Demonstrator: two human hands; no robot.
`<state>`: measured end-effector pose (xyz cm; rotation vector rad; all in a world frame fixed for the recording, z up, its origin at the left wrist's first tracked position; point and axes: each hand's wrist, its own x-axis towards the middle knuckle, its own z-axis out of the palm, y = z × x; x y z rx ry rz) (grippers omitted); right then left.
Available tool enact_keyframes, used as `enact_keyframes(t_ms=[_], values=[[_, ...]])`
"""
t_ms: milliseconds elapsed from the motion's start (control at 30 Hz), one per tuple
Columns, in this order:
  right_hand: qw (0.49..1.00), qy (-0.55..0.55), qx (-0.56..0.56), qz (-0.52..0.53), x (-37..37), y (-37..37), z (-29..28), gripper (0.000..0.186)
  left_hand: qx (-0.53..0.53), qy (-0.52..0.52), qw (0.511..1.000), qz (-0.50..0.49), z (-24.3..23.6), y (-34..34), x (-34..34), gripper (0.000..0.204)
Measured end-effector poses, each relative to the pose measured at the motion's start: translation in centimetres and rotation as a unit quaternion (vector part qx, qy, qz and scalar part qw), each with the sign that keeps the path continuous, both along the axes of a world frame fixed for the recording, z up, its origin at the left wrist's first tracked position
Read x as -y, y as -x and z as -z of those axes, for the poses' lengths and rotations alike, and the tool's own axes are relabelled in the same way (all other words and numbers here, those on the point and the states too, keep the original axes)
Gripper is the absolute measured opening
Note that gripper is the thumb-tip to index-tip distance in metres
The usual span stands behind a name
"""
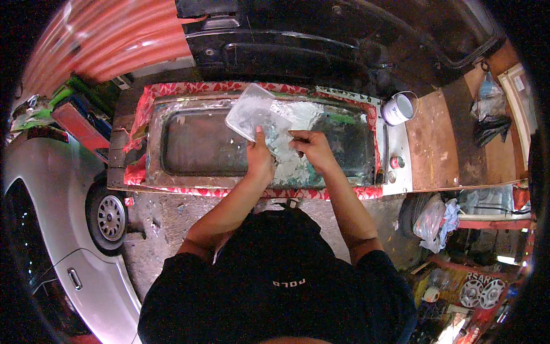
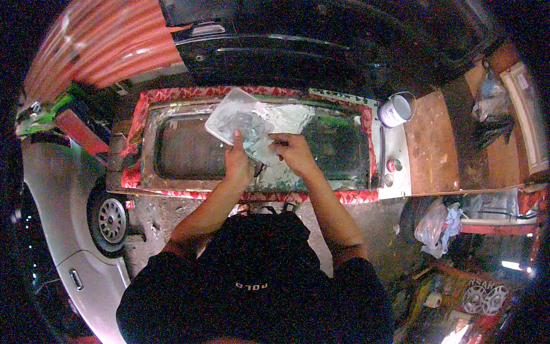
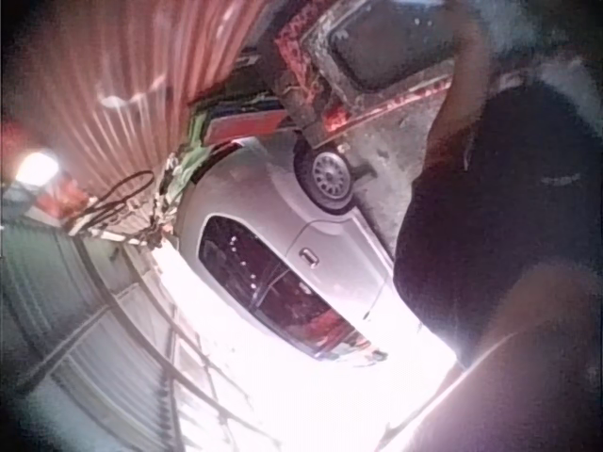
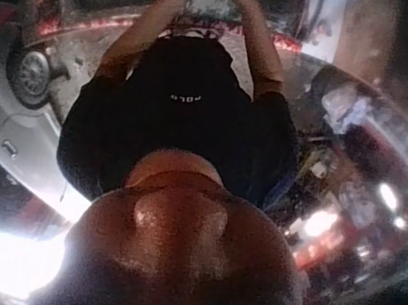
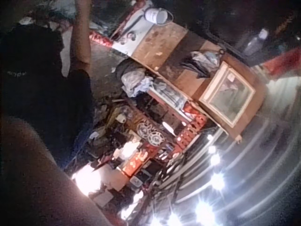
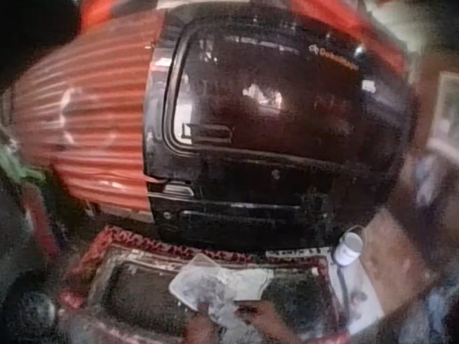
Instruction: The person scoops a white paste from a container and spreads it onto a car hood using a plastic scraper. They repeatedly apply and smooth the filler across the surface, occasionally dipping the scraper into a can to gather more material.
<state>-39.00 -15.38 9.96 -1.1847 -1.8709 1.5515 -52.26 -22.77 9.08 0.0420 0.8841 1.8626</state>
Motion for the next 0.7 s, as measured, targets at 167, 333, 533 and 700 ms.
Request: enact_keyframes(t_ms=[167,333,533,700], values=[[0.993,-0.077,0.028,-0.083,-0.2,0.6,-1.5,0.035,0.012,0.013,1.0,-0.001,0.7,0.1,-0.2,0.043],[0.991,-0.072,0.044,-0.101,-0.7,1.0,-1.0,0.034,0.012,0.012,1.0,-0.015,2.0,0.2,-0.9,0.041],[0.993,0.114,0.012,-0.03,-0.8,0.9,1.5,0.035,-0.005,0.023,1.0,0.008,3.0,0.5,-1.0,0.048],[0.987,0.149,-0.058,0.012,-1.2,-0.2,3.4,0.035,0.01,0.017,1.0,0.013,4.5,1.4,-0.9,0.042]])
